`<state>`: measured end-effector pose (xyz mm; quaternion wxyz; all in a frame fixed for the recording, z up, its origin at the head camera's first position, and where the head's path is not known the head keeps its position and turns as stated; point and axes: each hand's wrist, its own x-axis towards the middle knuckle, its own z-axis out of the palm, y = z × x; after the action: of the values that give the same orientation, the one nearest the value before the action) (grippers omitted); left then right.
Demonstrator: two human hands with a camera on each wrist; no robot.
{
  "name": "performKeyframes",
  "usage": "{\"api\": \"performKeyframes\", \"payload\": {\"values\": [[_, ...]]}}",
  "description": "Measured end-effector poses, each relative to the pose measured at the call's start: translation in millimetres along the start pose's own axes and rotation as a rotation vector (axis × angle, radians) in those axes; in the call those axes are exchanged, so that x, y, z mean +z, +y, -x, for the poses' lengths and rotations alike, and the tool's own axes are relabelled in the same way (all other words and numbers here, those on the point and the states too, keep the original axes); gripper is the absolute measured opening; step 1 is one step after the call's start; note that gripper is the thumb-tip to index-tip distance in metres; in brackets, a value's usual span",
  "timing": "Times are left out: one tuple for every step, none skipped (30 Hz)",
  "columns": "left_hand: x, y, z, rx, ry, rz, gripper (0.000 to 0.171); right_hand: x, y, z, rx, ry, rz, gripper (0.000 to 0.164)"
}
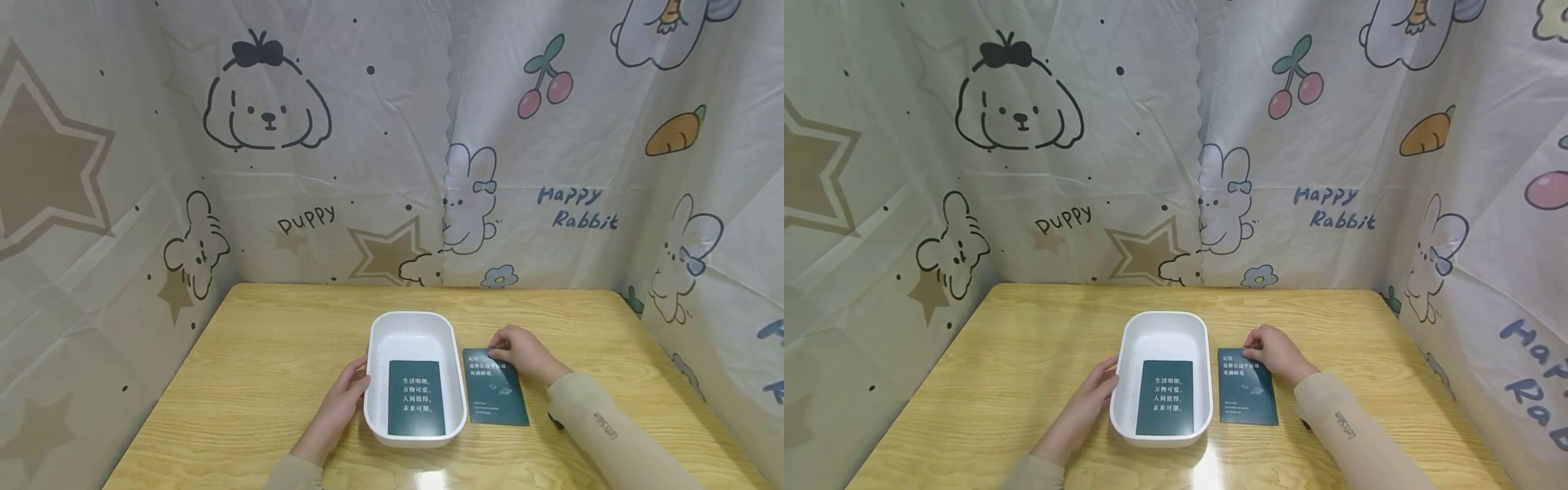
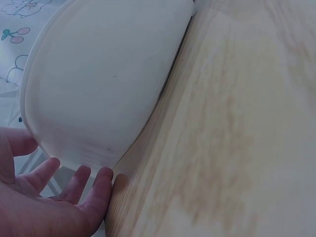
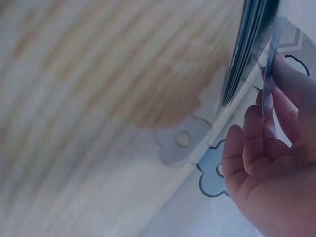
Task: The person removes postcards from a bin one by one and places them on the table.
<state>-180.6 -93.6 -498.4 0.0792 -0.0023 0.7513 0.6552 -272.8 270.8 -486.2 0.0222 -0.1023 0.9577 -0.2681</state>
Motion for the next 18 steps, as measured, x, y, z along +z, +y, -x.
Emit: {"api": "performKeyframes", "payload": {"values": [[0.0,-0.1,0.0,-0.005,0.001,-0.004,0.048,0.2,0.0,0.0,0.001,-0.003,0.005,0.007],[0.1,-0.2,0.1,-0.009,0.003,-0.007,0.048,0.4,-0.1,0.0,0.0,-0.004,0.011,0.008],[0.1,-0.2,0.1,-0.011,0.003,-0.007,0.048,0.5,-0.3,0.0,0.005,-0.004,0.014,0.007],[0.2,-0.1,0.1,-0.014,0.003,-0.008,0.048,0.7,-0.4,0.2,0.006,-0.004,0.019,0.008],[0.4,0.0,0.2,-0.017,0.005,-0.01,0.047,0.9,-0.7,0.4,0.008,-0.004,0.023,0.007],[0.4,0.0,0.1,-0.017,0.005,-0.011,0.047,1.0,-0.7,0.6,0.005,-0.003,0.028,0.007],[0.4,0.0,0.0,-0.018,0.005,-0.011,0.047,1.0,-1.0,0.9,0.001,-0.002,0.035,0.007],[0.4,-0.1,0.0,-0.016,0.004,-0.011,0.047,1.0,-1.2,1.2,0.001,0.0,0.04,0.007],[0.4,0.2,0.1,-0.017,0.004,-0.01,0.047,1.2,-1.4,1.4,0.001,0.003,0.044,0.007],[0.4,0.1,-0.1,-0.017,0.005,-0.011,0.047,1.5,-1.5,1.7,-0.003,0.005,0.049,0.007],[0.4,0.3,0.0,-0.018,0.006,-0.01,0.047,1.5,-1.8,2.0,-0.006,0.008,0.052,0.006],[0.3,0.0,-0.1,-0.016,0.005,-0.009,0.048,1.7,-2.0,2.0,-0.01,0.012,0.056,0.006],[0.3,0.2,0.0,-0.018,0.005,-0.008,0.048,1.8,-2.1,2.3,-0.021,0.014,0.062,0.006],[0.3,0.1,0.0,-0.018,0.004,-0.01,0.048,2.0,-2.4,2.5,-0.026,0.016,0.067,0.007],[0.3,0.3,0.1,-0.02,0.003,-0.01,0.048,2.2,-2.6,2.5,-0.031,0.019,0.07,0.007],[0.2,0.0,0.1,-0.018,0.002,-0.01,0.048,2.4,-2.9,2.5,-0.035,0.021,0.075,0.007],[0.1,-0.1,0.1,-0.018,0.0,-0.009,0.048,2.5,-3.2,2.6,-0.039,0.021,0.081,0.007],[0.0,-0.5,0.0,-0.016,-0.003,-0.008,0.048,2.7,-3.4,2.5,-0.042,0.021,0.084,0.008]]}}
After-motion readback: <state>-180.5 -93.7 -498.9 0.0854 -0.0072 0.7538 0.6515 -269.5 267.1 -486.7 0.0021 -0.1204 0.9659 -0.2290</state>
